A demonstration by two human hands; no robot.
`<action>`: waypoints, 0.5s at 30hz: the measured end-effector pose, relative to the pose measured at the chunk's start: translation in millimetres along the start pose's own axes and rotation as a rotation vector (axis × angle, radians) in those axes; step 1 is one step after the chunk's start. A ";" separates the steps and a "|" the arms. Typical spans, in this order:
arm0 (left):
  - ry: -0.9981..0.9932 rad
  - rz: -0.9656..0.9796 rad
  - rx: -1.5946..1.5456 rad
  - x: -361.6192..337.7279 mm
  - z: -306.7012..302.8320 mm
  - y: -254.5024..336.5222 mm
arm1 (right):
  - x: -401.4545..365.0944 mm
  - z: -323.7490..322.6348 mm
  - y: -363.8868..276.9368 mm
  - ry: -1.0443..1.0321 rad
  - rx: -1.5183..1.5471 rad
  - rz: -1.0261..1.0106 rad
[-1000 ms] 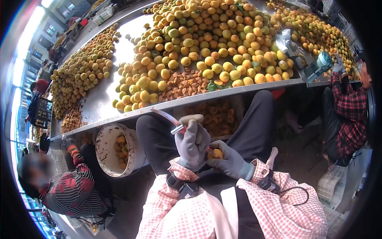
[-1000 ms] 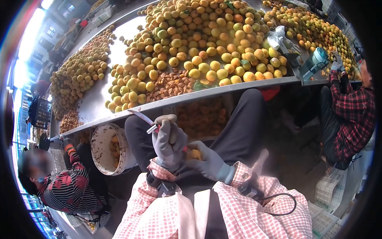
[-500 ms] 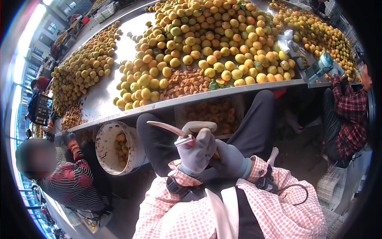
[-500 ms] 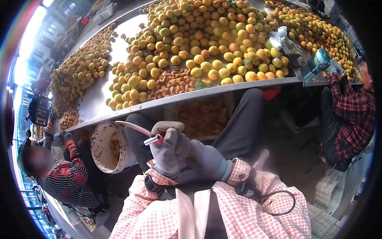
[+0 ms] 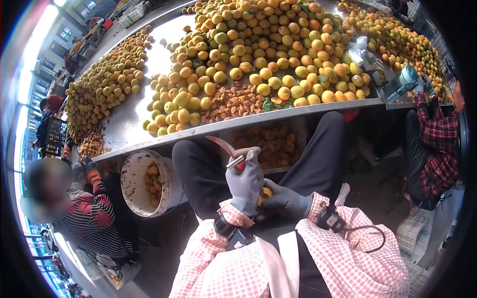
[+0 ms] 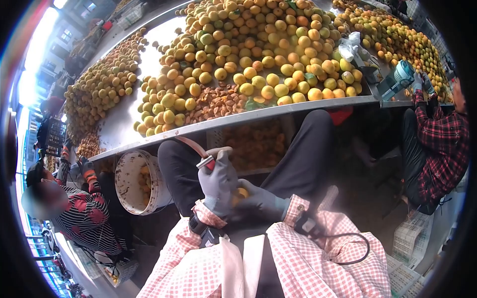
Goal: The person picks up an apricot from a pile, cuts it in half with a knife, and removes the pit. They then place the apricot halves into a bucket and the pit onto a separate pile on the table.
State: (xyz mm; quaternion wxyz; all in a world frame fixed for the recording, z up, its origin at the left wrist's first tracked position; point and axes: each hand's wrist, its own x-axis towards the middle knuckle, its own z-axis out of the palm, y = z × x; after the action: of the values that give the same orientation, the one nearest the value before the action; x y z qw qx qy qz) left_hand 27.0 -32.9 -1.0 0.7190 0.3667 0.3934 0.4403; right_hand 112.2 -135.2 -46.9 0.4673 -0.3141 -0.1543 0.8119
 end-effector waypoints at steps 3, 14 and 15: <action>-0.162 -0.103 -0.121 3.4 -5.1 11.0 | 11.8 -0.2 6.0 -0.060 0.291 0.080; -0.290 -0.243 -0.688 51.3 -121.5 18.8 | 40.0 -34.0 -2.6 0.334 -0.016 0.113; -0.287 -0.246 -0.691 50.1 -129.0 19.9 | 40.3 -40.7 -2.5 0.431 -0.009 0.050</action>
State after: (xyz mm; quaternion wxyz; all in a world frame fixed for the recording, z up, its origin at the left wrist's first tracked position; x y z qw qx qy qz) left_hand -79.2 43.4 -50.1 0.8953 0.1108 0.1585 0.4014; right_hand 125.7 -101.1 -91.0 0.4676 -0.4863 -0.0466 0.7366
